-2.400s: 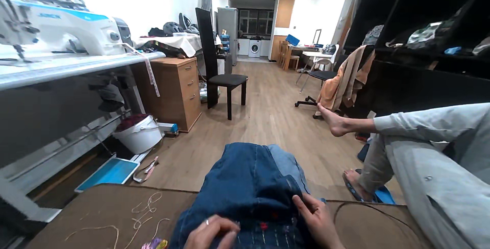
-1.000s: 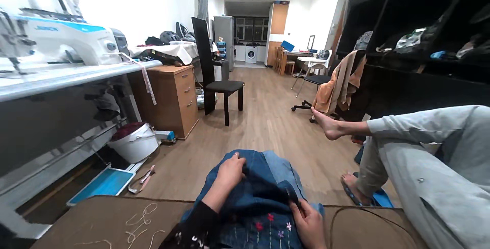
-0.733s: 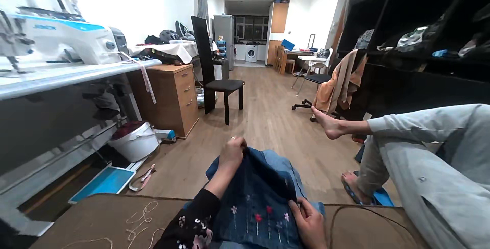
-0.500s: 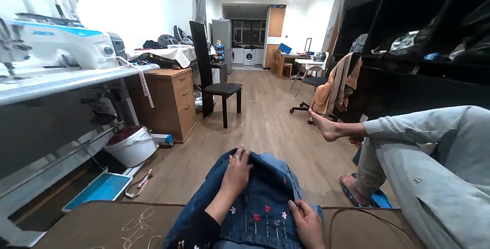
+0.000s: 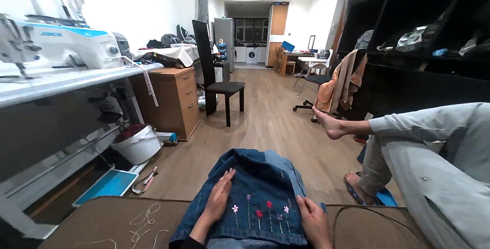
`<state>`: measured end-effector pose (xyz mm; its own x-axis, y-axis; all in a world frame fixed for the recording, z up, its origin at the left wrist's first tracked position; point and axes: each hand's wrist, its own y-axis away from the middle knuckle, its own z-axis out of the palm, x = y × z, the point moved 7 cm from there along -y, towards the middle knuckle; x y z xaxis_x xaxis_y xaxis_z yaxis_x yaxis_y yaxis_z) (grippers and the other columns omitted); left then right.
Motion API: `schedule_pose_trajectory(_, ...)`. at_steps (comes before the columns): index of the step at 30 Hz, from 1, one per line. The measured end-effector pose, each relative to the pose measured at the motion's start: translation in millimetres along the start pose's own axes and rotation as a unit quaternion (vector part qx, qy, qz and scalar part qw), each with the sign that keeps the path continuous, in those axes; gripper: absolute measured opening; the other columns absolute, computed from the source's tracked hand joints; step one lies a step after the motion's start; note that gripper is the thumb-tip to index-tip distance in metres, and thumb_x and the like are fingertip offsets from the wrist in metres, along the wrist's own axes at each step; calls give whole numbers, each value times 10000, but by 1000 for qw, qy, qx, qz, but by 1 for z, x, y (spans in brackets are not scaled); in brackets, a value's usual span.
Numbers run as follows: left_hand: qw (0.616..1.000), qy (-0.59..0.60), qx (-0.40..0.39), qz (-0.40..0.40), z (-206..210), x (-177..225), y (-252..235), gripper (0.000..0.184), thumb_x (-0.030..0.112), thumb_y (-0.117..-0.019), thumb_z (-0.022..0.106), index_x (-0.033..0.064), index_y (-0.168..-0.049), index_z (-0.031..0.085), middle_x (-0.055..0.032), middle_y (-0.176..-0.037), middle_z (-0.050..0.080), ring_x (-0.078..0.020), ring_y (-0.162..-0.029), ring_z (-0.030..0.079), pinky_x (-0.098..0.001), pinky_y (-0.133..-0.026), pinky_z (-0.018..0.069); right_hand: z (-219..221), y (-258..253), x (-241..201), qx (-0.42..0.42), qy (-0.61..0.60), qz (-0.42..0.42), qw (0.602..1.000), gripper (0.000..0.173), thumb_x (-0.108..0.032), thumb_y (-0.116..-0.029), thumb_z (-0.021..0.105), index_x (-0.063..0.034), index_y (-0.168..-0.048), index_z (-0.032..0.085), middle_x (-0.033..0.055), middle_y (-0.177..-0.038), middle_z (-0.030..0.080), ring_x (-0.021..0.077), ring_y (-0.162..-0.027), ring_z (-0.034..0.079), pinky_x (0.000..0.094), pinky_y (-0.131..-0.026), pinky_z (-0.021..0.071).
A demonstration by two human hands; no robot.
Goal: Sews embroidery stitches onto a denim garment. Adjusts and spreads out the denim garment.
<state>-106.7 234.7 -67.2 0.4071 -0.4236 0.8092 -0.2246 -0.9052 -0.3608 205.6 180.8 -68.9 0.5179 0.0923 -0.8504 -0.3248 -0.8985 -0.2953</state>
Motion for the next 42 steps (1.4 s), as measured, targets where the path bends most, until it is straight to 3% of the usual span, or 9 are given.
schedule_pose_trajectory(3, 1000, 14, 4, -16, -3, -11, 31, 935, 690, -1022, 139, -42, -1584, 292, -192, -1650, 302, -271, -1558, 239, -458, -1282, 181, 0, 2, 1, 22, -6, -3, 1000, 389, -318, -999, 545, -49, -740, 656, 1, -589, 529, 114, -555, 518, 381, -579, 445)
schedule_pose_trajectory(13, 991, -102, -28, -76, -17, -17, 109, 992, 625, -976, 505, -88, -1591, 194, -293, -1656, 186, -427, -1544, 206, -597, -1245, 174, 1, 3, -1, 17, 9, -7, 1000, 354, -324, -981, 580, -51, -780, 684, -7, -593, 538, 113, -544, 505, 376, -570, 435)
schedule_pose_trajectory(19, 951, -236, -77, -187, -17, 27, 120, 1045, 640, -971, 541, -114, -1585, 158, -349, -1642, 154, -506, -1530, 172, -672, -1221, 127, -1, 3, -3, -2, -2, -2, 1000, 330, -329, -964, 602, -60, -801, 704, -23, -598, 550, 86, -537, 493, 350, -566, 434)
schedule_pose_trajectory(21, 956, -264, -54, -116, -6, 67, 113, 1033, 581, -943, 632, -100, -1587, 196, -365, -1626, 186, -547, -1511, 179, -736, -1186, 114, -1, 3, -4, -21, -7, -1, 1000, 320, -317, -959, 618, -59, -790, 700, -28, -592, 544, 82, -537, 489, 346, -574, 433)
schedule_pose_trajectory(24, 964, -258, -49, 43, 27, 123, 94, 962, 517, -896, 722, -81, -1549, 345, -330, -1590, 328, -503, -1480, 318, -709, -1175, 225, 2, 1, 0, -30, -56, -5, 998, 261, -248, -930, 631, -74, -736, 657, -60, -584, 519, 43, -538, 484, 302, -571, 432)
schedule_pose_trajectory(29, 966, -201, -116, 115, 89, 151, 53, 1083, 441, -751, 874, -69, -1550, 352, -305, -1571, 384, -436, -1468, 386, -632, -1183, 310, -7, 8, -32, -57, -200, 18, 978, 233, -58, -934, 588, -83, -704, 615, -84, -599, 568, -7, -562, 550, 215, -591, 493)
schedule_pose_trajectory(34, 979, -148, -17, 137, 94, 167, 36, 574, 217, -1012, 589, -125, -1456, 468, -281, -1461, 536, -390, -1362, 542, -513, -1139, 433, -23, 17, -87, -65, -263, 2, 963, 233, -20, -943, 563, -107, -738, 631, -98, -620, 604, -12, -577, 581, 207, -597, 515)
schedule_pose_trajectory(39, 992, -6, -55, 114, 55, 203, 55, 835, 547, -1048, 430, -162, -1486, 382, -343, -1534, 407, -415, -1457, 410, -536, -1212, 315, -37, 27, -149, -93, -285, -34, 954, 222, -8, -932, 577, -116, -753, 651, -108, -614, 602, -22, -555, 567, 179, -555, 494)
schedule_pose_trajectory(42, 989, -48, -7, 138, 17, 238, 78, 805, 579, -1019, 472, -133, -1391, 535, -334, -1448, 513, -438, -1391, 476, -511, -1186, 343, -48, 38, -180, -100, -271, -77, 954, 194, -14, -933, 592, -111, -780, 663, -128, -615, 587, -50, -542, 538, 162, -538, 470)
